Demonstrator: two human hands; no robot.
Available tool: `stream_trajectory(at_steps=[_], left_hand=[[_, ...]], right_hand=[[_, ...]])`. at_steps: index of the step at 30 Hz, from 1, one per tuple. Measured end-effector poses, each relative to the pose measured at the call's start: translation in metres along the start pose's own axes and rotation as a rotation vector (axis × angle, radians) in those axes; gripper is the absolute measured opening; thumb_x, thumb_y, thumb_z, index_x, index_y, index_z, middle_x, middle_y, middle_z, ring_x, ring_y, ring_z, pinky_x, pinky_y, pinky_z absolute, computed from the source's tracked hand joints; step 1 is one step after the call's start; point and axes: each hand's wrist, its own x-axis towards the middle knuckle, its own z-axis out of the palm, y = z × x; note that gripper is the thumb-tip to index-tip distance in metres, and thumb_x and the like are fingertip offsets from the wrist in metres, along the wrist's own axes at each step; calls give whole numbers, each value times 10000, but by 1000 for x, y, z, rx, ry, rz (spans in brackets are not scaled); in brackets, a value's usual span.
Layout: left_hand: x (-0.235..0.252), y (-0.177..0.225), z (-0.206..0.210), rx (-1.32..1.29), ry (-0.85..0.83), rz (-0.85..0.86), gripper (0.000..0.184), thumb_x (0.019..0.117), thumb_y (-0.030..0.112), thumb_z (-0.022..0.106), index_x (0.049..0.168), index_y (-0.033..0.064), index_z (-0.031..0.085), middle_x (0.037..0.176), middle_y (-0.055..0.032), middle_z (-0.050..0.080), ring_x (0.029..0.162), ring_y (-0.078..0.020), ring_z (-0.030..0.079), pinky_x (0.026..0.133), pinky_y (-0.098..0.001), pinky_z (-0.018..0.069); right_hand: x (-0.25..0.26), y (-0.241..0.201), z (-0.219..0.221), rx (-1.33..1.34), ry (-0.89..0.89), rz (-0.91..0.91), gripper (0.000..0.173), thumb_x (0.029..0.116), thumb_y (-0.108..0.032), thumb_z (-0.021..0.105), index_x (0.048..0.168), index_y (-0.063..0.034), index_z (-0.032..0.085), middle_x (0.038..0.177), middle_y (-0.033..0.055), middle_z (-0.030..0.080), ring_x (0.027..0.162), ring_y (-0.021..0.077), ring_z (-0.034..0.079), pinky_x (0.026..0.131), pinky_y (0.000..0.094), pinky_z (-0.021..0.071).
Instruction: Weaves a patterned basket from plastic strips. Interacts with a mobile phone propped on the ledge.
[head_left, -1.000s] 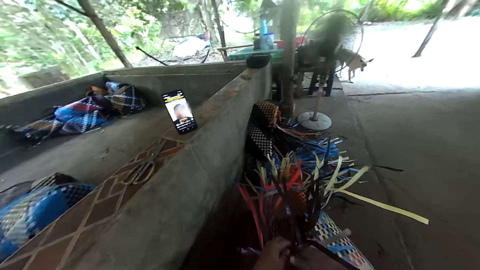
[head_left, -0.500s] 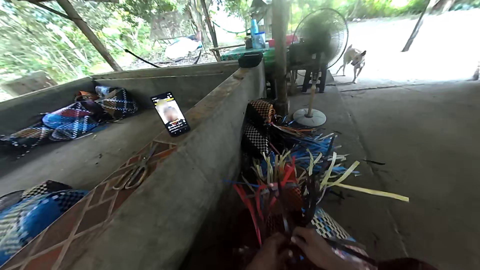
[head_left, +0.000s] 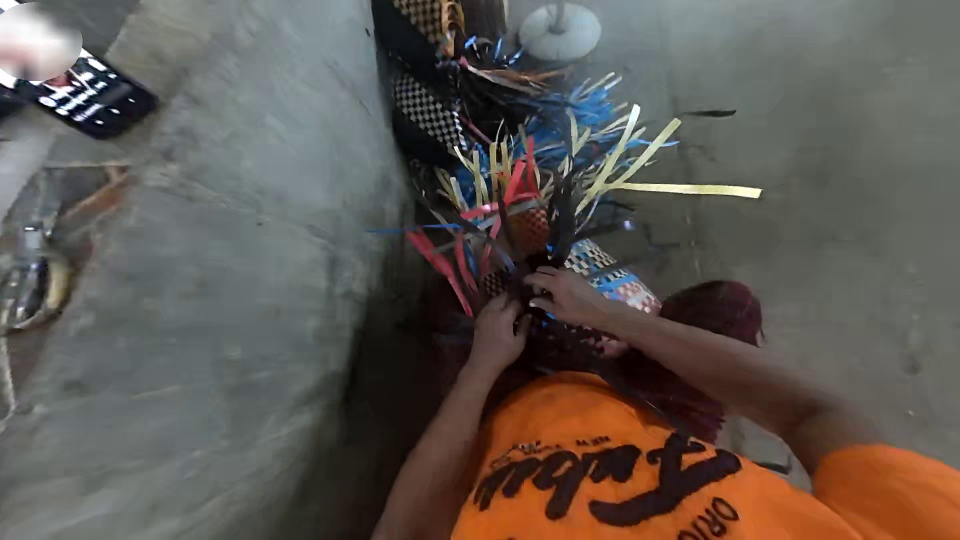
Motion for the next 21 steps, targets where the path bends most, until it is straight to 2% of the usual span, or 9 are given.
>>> stream_trajectory(at_steps=[2,5,7,9,12,14,16,19,21], left_hand=[[0,-6,-4,-31,-22,42,313,1022,159,583,1210,-62,700,1319,-286,632,1288,-419,583,1128,-536,430],[7,-22,-12,-257,-173,-33,314,1074,125,468,1151,-93,681,1220,-239,649,1183,-316,616,1076,-458,463],[10,-25,-8,-378,-171,-115,349,1094,165,442,1118,-99,669,1170,-211,663,1084,-245,641,1005,-412,498],[13,-25,-1,-405,-132,-158,331,1074,221,513,1088,-64,681,1076,-162,674,950,-184,649,908,-366,532],[14,-21,4,-384,-89,-162,311,1068,210,524,1084,-48,696,1041,-145,688,913,-161,643,881,-346,525],[14,-17,4,-383,-117,-138,308,1072,189,515,1131,-55,693,1116,-172,692,1004,-203,664,955,-382,524],[14,-13,0,-373,-166,-81,312,1073,179,511,1179,-63,676,1174,-198,677,1088,-251,656,1015,-419,509],[14,-5,-11,-192,-210,-31,338,1065,152,517,1308,-58,626,1327,-243,609,1264,-345,587,1121,-465,445],[13,6,-13,-62,-240,-80,408,1051,147,548,1418,-30,555,1464,-256,517,1383,-373,498,1183,-474,387]], right_hand=[[-3,6,10,166,104,-65,299,984,-190,679,1137,67,695,1206,230,660,1030,316,672,935,461,549],[-15,29,38,150,271,-309,246,977,-195,660,978,26,768,1073,205,729,1028,315,700,936,462,560],[-22,43,53,29,347,-507,195,984,-120,610,1005,-26,780,1029,158,743,1046,322,694,961,451,546],[-29,51,56,-118,340,-560,294,939,41,572,1135,-62,765,1112,151,737,1106,367,673,981,498,542],[-34,49,48,-211,297,-494,411,889,108,569,1221,-83,719,1230,204,686,1097,424,664,902,540,570],[-31,37,42,-112,339,-405,210,948,39,598,1099,-20,732,1175,225,701,1053,422,693,837,538,592],[-19,26,39,-57,425,-307,131,954,-10,618,986,31,738,1013,222,728,916,389,730,746,515,606],[-3,7,34,-13,324,-74,189,993,-75,605,1064,42,736,1102,254,718,954,425,723,795,577,585],[4,-11,23,33,178,169,300,1059,-191,544,1214,18,693,1282,243,660,1136,415,667,973,574,525]])
